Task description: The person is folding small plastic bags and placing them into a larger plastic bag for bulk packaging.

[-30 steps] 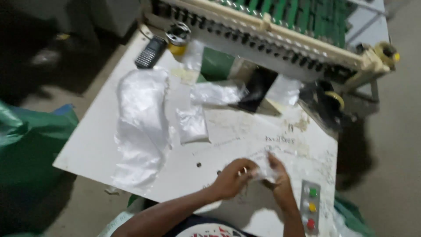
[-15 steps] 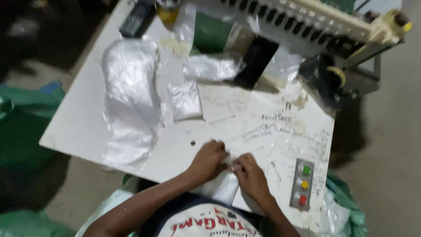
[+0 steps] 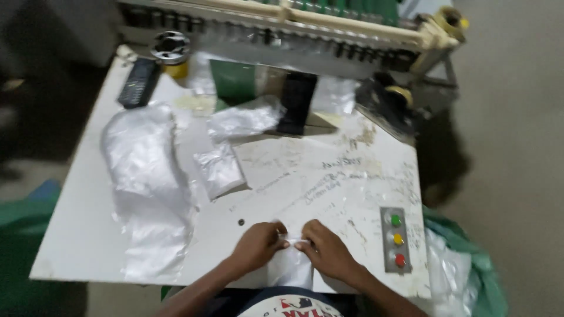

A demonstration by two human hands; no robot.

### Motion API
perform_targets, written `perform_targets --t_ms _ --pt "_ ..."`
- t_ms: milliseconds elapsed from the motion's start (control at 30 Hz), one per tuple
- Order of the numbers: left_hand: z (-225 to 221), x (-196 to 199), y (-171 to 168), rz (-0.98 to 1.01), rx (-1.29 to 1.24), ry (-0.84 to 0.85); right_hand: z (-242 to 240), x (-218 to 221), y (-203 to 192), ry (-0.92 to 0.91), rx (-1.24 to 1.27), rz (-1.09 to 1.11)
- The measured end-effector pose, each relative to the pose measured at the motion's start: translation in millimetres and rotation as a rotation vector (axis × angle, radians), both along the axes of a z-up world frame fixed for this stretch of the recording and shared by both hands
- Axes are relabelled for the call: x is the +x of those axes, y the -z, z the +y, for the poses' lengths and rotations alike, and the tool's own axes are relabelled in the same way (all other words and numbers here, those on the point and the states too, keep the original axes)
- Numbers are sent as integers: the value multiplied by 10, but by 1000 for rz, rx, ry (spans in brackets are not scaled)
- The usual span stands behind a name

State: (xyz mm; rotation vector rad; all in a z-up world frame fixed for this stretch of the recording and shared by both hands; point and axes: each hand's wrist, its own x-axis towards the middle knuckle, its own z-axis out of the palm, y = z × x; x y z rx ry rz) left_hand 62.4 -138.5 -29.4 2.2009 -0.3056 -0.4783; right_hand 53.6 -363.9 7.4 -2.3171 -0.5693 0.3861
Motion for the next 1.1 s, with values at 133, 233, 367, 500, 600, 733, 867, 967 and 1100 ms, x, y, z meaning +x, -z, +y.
perform_targets --t_ms 133,233,367,500,600,733,867,967,1100 --pt "152 180 -366 191 -42 -8 -55 7 -102 42 108 362" --pt "188 156 -520 631 -181 -51 -193 136 -287 -64 131 387" --pt "244 153 -263 601 -645 -366 -1340 1353 504 142 251 447" --pt "319 81 -813 -21 -453 -460 -2323 2491 -383 583 24 -501" --pt "262 23 -771 -483 -304 -345 -2189 2522 -746 686 -90 -107" --pt "174 -11 -566 -556 -304 -369 -2122 2603 -391 693 -55 -397" --pt "53 -8 -540 -613 -382 -357 -1977 2656 -449 631 -119 -334" --pt "-51 23 -587 -676 -395 -374 -1983 2858 -730 640 -83 -129" --pt "-144 -4 -580 -675 -385 -430 -2081 2922 -977 569 -208 -186"
